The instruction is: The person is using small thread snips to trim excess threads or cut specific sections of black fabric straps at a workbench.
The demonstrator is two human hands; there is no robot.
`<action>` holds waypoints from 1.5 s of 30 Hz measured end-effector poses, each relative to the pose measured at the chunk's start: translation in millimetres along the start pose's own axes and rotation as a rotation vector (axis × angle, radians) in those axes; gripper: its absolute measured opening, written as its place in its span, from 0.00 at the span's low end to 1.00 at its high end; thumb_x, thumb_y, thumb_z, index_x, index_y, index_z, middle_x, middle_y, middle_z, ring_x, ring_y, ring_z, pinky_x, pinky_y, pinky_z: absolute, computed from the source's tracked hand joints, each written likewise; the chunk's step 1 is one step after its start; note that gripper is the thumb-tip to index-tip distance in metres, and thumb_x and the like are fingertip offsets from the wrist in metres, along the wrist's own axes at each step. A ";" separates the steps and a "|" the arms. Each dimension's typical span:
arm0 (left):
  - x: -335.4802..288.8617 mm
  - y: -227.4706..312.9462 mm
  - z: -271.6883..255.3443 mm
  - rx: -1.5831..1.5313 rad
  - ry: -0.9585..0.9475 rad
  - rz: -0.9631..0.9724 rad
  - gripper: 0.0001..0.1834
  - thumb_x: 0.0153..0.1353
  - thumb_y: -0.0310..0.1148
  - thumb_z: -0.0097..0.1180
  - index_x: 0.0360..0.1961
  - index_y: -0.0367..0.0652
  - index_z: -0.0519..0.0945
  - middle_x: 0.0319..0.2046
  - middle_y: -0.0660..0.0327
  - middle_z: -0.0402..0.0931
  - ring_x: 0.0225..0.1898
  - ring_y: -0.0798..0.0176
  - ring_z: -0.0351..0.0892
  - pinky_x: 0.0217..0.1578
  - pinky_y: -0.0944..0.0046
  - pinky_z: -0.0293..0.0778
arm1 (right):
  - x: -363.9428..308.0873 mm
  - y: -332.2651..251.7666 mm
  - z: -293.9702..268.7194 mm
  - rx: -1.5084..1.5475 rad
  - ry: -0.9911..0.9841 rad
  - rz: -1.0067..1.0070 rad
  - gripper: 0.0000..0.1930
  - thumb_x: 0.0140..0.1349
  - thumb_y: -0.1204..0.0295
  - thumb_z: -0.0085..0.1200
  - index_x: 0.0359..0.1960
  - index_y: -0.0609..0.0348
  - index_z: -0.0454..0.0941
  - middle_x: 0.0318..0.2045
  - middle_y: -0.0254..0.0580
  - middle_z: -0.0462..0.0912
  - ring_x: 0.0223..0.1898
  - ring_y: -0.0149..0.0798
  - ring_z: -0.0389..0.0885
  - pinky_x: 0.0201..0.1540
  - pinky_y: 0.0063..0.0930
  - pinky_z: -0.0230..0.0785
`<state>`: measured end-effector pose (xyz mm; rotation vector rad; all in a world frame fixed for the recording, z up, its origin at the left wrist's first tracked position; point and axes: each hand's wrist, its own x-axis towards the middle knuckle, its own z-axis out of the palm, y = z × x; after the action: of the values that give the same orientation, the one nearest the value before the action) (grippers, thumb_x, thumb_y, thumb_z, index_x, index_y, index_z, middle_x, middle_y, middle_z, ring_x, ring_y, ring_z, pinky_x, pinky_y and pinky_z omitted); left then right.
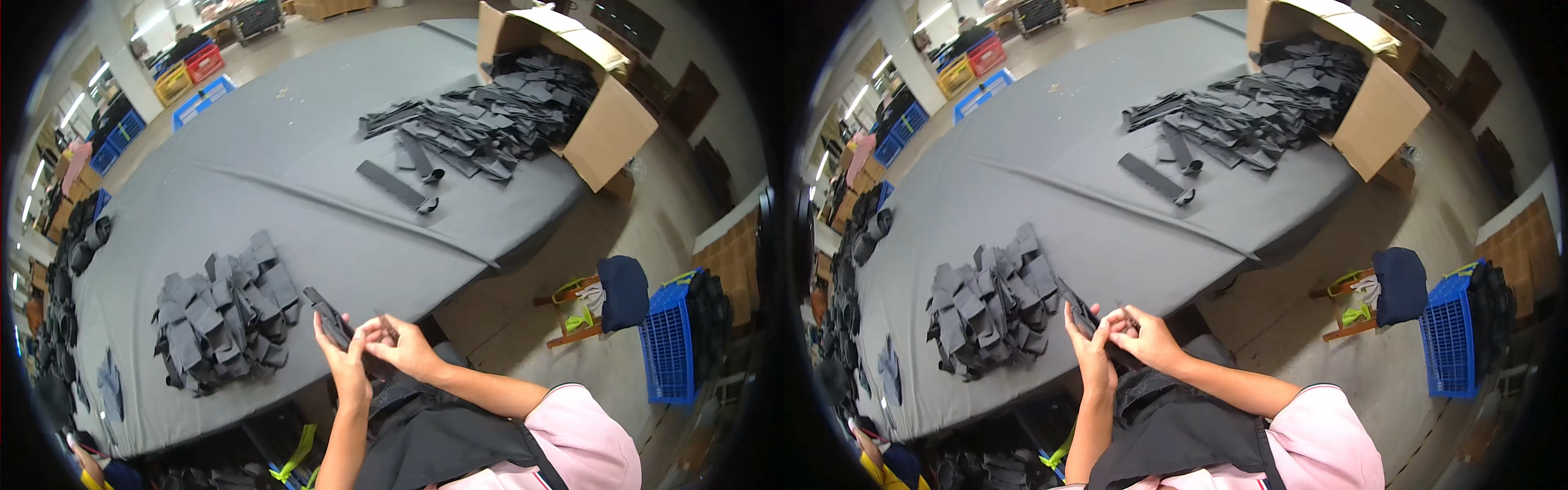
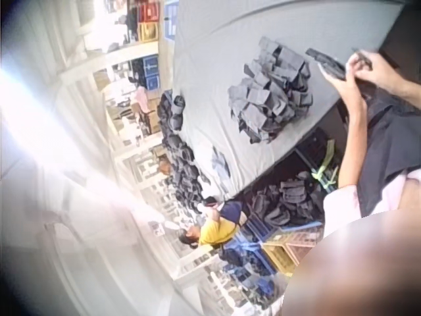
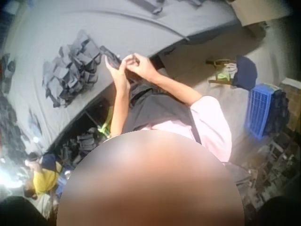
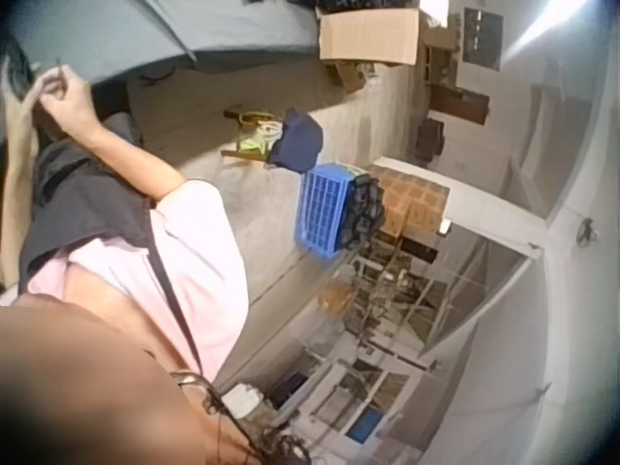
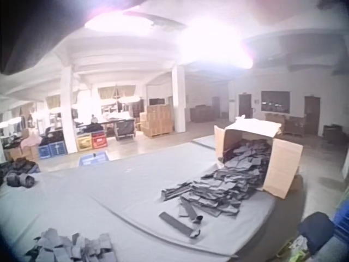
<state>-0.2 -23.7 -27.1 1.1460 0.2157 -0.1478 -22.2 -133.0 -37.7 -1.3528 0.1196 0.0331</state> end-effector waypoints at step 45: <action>-9.9 -1.3 -39.6 0.404 -0.143 -0.214 0.33 0.68 0.58 0.29 0.26 0.39 0.74 0.16 0.69 0.65 0.16 0.76 0.64 0.18 0.75 0.62 | -29.6 -25.9 -13.4 -0.700 0.060 -0.253 0.18 0.53 0.69 0.61 0.45 0.59 0.72 0.32 0.42 0.75 0.28 0.36 0.78 0.30 0.28 0.70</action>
<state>-13.8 12.1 -41.5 1.5058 0.1858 -0.4780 -50.1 -150.4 -12.3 -2.0601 -0.0197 -0.1954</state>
